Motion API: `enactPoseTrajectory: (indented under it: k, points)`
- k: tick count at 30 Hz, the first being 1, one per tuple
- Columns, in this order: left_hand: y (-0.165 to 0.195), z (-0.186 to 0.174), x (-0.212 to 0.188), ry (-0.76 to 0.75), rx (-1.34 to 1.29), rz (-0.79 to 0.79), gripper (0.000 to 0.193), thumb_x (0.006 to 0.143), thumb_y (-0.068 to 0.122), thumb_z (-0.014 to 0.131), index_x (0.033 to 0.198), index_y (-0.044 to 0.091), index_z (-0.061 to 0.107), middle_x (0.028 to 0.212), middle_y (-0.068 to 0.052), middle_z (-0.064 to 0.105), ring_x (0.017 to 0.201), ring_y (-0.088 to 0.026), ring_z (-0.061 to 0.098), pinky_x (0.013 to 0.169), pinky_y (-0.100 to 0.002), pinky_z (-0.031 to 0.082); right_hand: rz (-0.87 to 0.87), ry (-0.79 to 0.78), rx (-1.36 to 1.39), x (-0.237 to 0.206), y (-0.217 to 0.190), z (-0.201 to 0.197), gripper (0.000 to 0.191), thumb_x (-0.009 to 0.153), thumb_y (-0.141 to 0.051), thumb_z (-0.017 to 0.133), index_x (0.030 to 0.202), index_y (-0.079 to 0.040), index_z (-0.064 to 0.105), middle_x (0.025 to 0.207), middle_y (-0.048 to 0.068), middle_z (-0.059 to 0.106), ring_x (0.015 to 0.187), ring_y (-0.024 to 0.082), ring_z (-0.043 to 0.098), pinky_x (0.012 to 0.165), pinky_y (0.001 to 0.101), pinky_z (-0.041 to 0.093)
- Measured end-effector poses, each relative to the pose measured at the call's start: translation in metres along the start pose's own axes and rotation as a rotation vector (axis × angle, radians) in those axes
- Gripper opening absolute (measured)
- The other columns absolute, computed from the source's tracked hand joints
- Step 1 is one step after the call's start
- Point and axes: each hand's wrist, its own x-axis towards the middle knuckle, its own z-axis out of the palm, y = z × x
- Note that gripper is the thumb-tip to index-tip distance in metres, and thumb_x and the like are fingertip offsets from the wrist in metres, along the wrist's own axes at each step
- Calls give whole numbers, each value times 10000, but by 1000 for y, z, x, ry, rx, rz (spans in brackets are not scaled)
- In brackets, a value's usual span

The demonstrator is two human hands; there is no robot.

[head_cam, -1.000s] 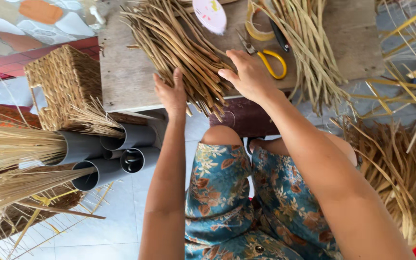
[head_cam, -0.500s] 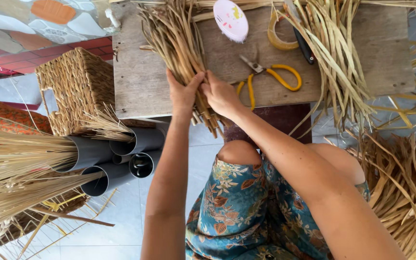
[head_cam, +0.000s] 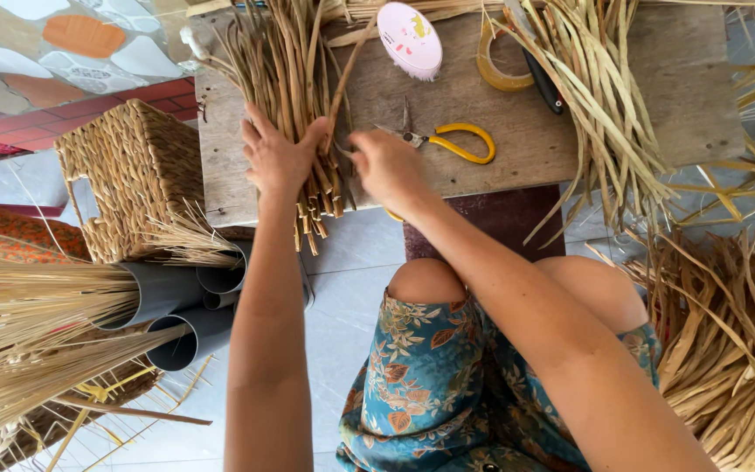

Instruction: The person sits at a workbench and peels the outer skin off long rattan strips by hand, working along each strip's length, then trims the peeled strips with yellow-handled scissors and sets them with a pile of processed strips on the bench.

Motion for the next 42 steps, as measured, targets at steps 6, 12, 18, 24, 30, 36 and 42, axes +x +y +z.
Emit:
enactPoseTrajectory:
  k: [6, 12, 18, 24, 30, 36, 42]
  points:
    - [38, 21, -34, -54, 248, 29, 1471, 678, 840, 812, 1594, 212, -154, 1666, -262, -76, 1506, -541, 144, 1082, -780, 287, 45, 135, -379, -16, 31, -27, 919, 759, -458, 872, 1462, -64, 432, 1437, 301, 415, 1325, 494, 421, 1008, 687, 338]
    - [28, 16, -12, -71, 255, 1, 1369, 749, 588, 852, 1628, 265, -147, 1687, -234, -78, 1489, -533, 179, 1093, -749, 316, 38, 110, -422, -34, 49, -25, 930, 680, -342, 896, 1439, -50, 444, 1457, 267, 414, 1234, 490, 462, 971, 615, 403]
    - [1, 0, 12, 10, 216, 110, 1292, 773, 419, 850, 1651, 294, -91, 1707, -214, 63, 1484, -492, 276, 1108, -722, 334, 86, 192, -328, -45, 79, -36, 534, 868, -138, 780, 1365, -134, 585, 1237, 187, 581, 1122, 385, 620, 923, 478, 534]
    - [-1, -6, 8, 62, 224, 179, 1325, 752, 540, 880, 1635, 276, -72, 1674, -251, 65, 1487, -506, 211, 1081, -764, 237, 135, 201, 87, -51, 87, -62, 437, 825, -148, 786, 1237, -88, 654, 1072, 154, 723, 959, 304, 694, 820, 412, 555]
    - [14, -7, -8, 345, 201, 481, 1213, 850, 558, 903, 1679, 167, 107, 1679, -259, 171, 1513, -494, 222, 1143, -699, 275, 174, 60, 399, -71, 105, -159, 713, 776, -248, 934, 1398, -106, 617, 942, 68, 704, 789, 125, 627, 697, 259, 527]
    - [112, 48, -56, -347, -498, 757, 429, 944, 348, 734, 1285, 88, 718, 1182, -109, 783, 1007, -197, 773, 881, -303, 608, 409, 542, 297, -99, 178, -222, 560, 898, -195, 813, 1417, -121, 617, 1022, 86, 731, 869, 151, 673, 750, 309, 531]
    - [208, 111, -124, -902, -635, 488, 636, 915, 566, 643, 1220, 10, 690, 925, -58, 702, 745, -146, 675, 599, -297, 564, 354, 619, -14, -95, 201, -211, 595, 846, -92, 827, 1355, -9, 529, 1239, 221, 676, 1128, 356, 659, 945, 425, 517]
